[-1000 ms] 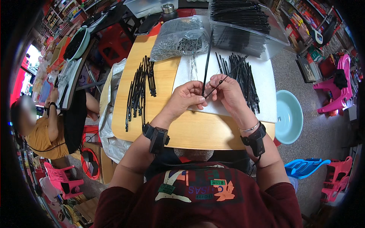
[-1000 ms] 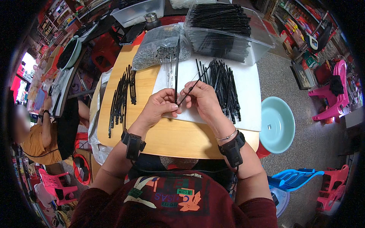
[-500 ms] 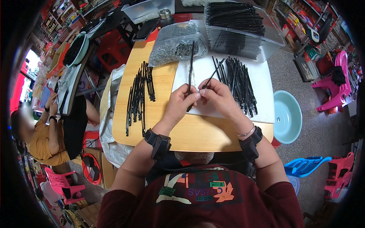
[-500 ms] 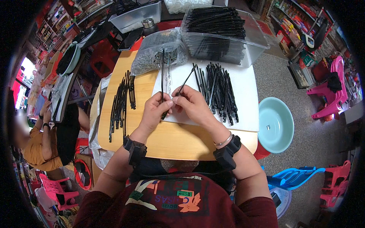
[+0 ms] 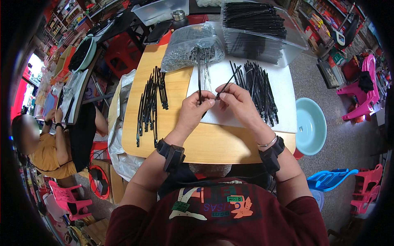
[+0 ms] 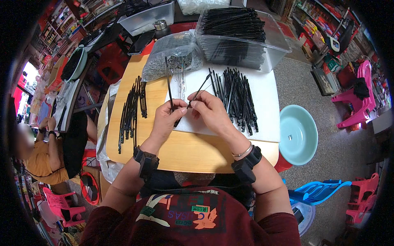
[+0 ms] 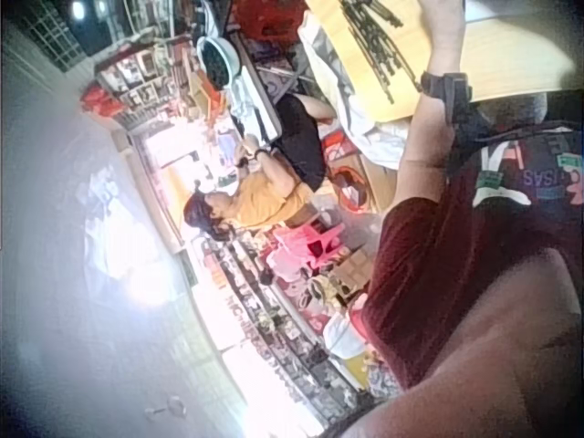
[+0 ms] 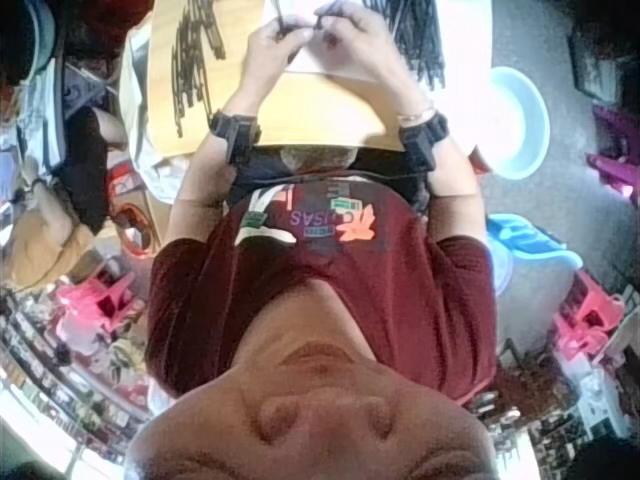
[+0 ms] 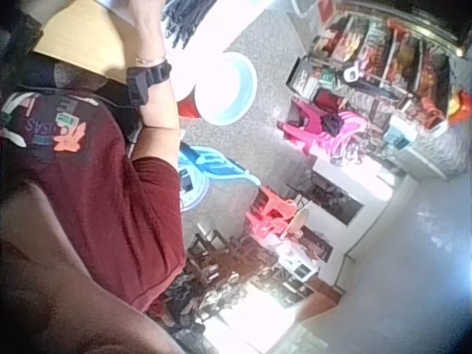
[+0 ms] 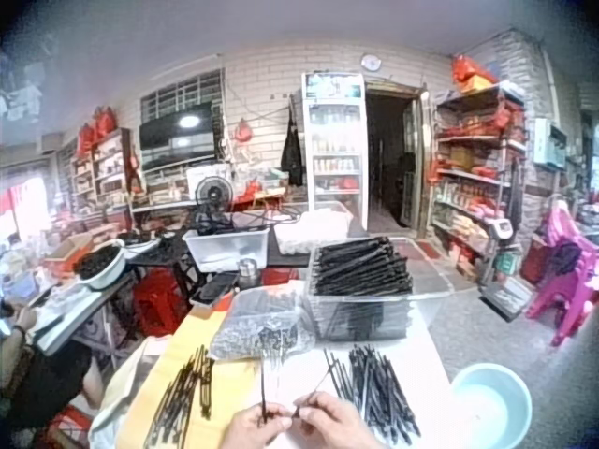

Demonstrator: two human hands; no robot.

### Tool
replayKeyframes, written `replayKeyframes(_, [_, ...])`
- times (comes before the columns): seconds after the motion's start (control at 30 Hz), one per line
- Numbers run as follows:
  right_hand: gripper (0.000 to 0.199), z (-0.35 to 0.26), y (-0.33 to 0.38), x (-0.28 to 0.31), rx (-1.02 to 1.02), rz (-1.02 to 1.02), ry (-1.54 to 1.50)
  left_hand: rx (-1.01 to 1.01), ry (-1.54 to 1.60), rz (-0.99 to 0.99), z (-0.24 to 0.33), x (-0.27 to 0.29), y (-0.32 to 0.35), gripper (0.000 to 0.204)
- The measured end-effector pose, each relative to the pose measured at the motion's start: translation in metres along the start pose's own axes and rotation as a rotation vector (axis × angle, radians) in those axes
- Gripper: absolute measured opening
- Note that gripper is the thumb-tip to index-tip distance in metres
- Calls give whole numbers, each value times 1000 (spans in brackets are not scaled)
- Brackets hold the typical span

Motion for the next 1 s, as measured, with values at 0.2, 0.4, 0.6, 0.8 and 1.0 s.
replayKeyframes(0.2, [17, 8, -2, 2, 54, 75, 150, 39, -12, 22, 2, -4, 2, 16])
replayKeyframes(0.4, [22, 13, -1, 3, 119, 168, 373, 41, -134, -8, 2, -3, 3, 11])
replayKeyframes(0.6, [29, 10, 2, -10, 259, 166, 328, -167, -493, -16, 4, -7, 5, 11])
replayKeyframes(0.8, [29, -13, 5, 10, 311, 397, 517, -188, -731, -70, 36, -5, 16, 27])
replayKeyframes(1.0, [20, -57, 13, 52, -51, 443, 1252, 49, -1202, 404, 29, 76, 18, 25])
Point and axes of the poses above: each hand's wrist, its own y-axis away from the middle knuckle, its own x-axis out of the back of the hand, z = x × y, the point moved 3 cm from there along -y, towards the middle knuckle, and after that the axes turned 12 degrees about -y, right-handed, at the moved point
